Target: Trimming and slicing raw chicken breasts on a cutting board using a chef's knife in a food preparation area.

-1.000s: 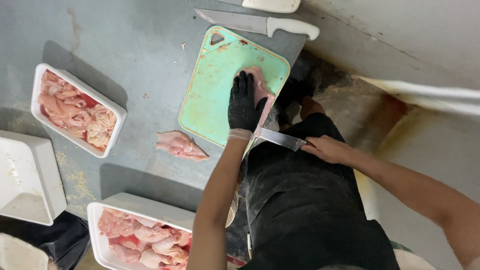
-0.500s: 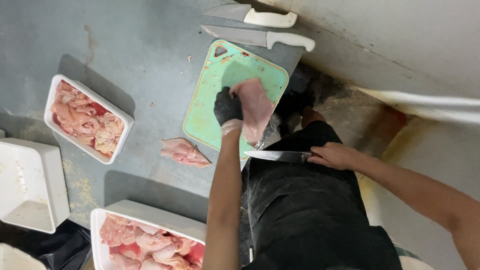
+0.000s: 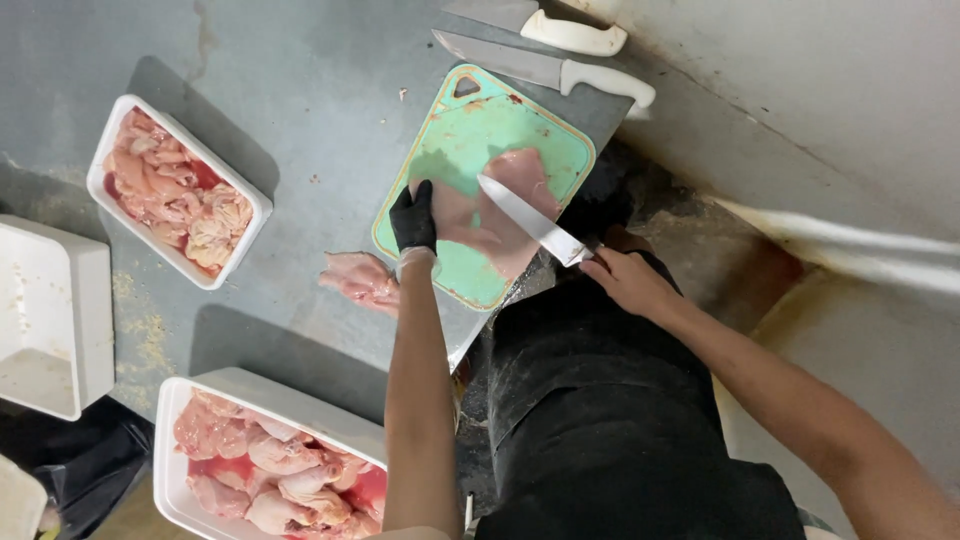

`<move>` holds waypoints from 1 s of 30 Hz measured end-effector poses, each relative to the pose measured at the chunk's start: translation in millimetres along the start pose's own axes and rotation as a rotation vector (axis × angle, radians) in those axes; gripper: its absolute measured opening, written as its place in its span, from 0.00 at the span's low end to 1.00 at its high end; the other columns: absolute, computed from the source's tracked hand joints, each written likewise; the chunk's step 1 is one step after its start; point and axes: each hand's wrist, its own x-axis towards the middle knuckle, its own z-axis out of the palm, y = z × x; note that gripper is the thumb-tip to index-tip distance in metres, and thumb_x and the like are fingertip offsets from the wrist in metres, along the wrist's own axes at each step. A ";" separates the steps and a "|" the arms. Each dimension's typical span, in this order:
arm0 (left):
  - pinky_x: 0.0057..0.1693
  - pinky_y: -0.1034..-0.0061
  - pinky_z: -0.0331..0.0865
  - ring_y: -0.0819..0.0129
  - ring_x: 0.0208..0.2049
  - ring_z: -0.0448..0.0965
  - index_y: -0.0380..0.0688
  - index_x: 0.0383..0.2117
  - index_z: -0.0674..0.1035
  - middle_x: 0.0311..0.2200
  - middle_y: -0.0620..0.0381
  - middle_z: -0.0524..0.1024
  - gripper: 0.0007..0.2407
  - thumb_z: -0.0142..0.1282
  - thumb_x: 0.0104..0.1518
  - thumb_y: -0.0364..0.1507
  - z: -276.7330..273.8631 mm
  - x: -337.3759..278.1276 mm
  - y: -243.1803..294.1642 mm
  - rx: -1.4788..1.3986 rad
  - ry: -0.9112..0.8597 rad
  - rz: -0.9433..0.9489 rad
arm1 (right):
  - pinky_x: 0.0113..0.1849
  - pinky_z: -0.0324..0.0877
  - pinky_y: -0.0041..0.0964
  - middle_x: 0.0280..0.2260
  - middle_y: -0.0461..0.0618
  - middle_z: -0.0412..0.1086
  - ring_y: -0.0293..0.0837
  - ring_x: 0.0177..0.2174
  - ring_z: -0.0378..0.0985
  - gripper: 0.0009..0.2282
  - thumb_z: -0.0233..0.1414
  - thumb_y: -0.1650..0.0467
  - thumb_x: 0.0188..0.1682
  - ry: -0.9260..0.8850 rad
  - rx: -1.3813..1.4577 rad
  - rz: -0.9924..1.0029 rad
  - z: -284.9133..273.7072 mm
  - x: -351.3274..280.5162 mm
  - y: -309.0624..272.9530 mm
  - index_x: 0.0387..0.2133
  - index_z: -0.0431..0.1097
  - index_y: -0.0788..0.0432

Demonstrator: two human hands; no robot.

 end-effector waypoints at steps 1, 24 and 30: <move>0.60 0.60 0.76 0.51 0.54 0.81 0.49 0.55 0.81 0.48 0.47 0.83 0.21 0.66 0.58 0.44 -4.1 -4.6 -1.4 0.098 0.042 0.026 | 0.25 0.68 0.37 0.17 0.52 0.71 0.45 0.20 0.71 0.22 0.43 0.54 0.63 -0.001 -0.030 0.000 2.4 1.7 -5.6 0.27 0.65 0.58; 0.58 0.45 0.76 0.45 0.57 0.76 0.45 0.60 0.74 0.59 0.40 0.72 0.21 0.65 0.62 0.30 -144.0 -90.1 -13.2 -1.000 0.464 0.036 | 0.28 0.67 0.39 0.18 0.54 0.69 0.48 0.22 0.71 0.23 0.45 0.54 0.61 -0.180 -0.242 -0.042 36.2 3.5 -42.0 0.23 0.64 0.59; 0.48 0.71 0.82 0.67 0.44 0.85 0.58 0.45 0.83 0.42 0.63 0.84 0.06 0.55 0.68 0.35 -214.9 -73.5 -38.7 -0.168 0.785 0.407 | 0.28 0.68 0.40 0.18 0.57 0.69 0.48 0.23 0.71 0.23 0.45 0.55 0.61 -0.122 -0.192 0.001 20.5 -12.2 -24.2 0.23 0.64 0.61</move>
